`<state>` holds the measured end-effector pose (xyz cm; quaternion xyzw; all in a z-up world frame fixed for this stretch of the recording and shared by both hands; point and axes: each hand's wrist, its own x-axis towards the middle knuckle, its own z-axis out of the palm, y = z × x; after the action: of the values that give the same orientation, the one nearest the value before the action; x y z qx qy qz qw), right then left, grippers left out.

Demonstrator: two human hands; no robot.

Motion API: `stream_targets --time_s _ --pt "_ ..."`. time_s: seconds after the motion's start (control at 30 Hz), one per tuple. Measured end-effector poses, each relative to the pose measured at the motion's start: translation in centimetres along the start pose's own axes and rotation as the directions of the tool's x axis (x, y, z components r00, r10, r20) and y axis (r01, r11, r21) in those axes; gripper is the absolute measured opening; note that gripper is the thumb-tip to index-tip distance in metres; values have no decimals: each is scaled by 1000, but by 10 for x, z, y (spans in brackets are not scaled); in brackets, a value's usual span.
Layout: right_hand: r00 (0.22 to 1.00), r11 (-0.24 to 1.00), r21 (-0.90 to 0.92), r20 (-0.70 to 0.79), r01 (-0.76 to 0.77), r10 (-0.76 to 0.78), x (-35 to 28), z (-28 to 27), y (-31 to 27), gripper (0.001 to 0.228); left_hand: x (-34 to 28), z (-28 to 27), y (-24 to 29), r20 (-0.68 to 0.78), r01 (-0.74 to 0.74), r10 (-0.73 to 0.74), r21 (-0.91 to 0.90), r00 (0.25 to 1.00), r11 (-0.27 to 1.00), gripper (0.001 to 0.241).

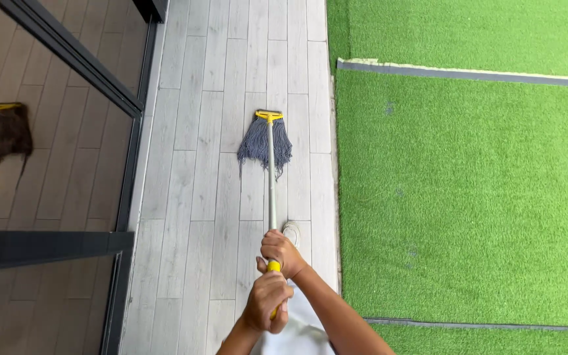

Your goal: Mopping the tiled floor of an outdoor hotel courtyard area near a swimming pool.

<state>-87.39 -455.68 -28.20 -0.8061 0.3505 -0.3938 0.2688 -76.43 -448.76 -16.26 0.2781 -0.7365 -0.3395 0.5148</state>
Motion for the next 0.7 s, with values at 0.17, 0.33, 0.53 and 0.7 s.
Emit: stream_targets --time_s 0.17,0.33,0.53,0.7 --pt "999 999 -30 5 32 -32 91 -50 65 32 116 -8 -41 -9 49 -49 14 999 999 10" --pt "995 996 25 -60 87 -85 158 -86 89 33 193 -10 -63 -154 36 -45 -61 987 997 11" --pt "982 984 50 -95 170 -165 214 -105 148 25 244 -14 -125 -140 -32 22 -65 990 997 13" --pt "994 993 49 -46 105 -102 281 -119 233 25 310 -26 -208 -40 46 -45 19 998 999 9"
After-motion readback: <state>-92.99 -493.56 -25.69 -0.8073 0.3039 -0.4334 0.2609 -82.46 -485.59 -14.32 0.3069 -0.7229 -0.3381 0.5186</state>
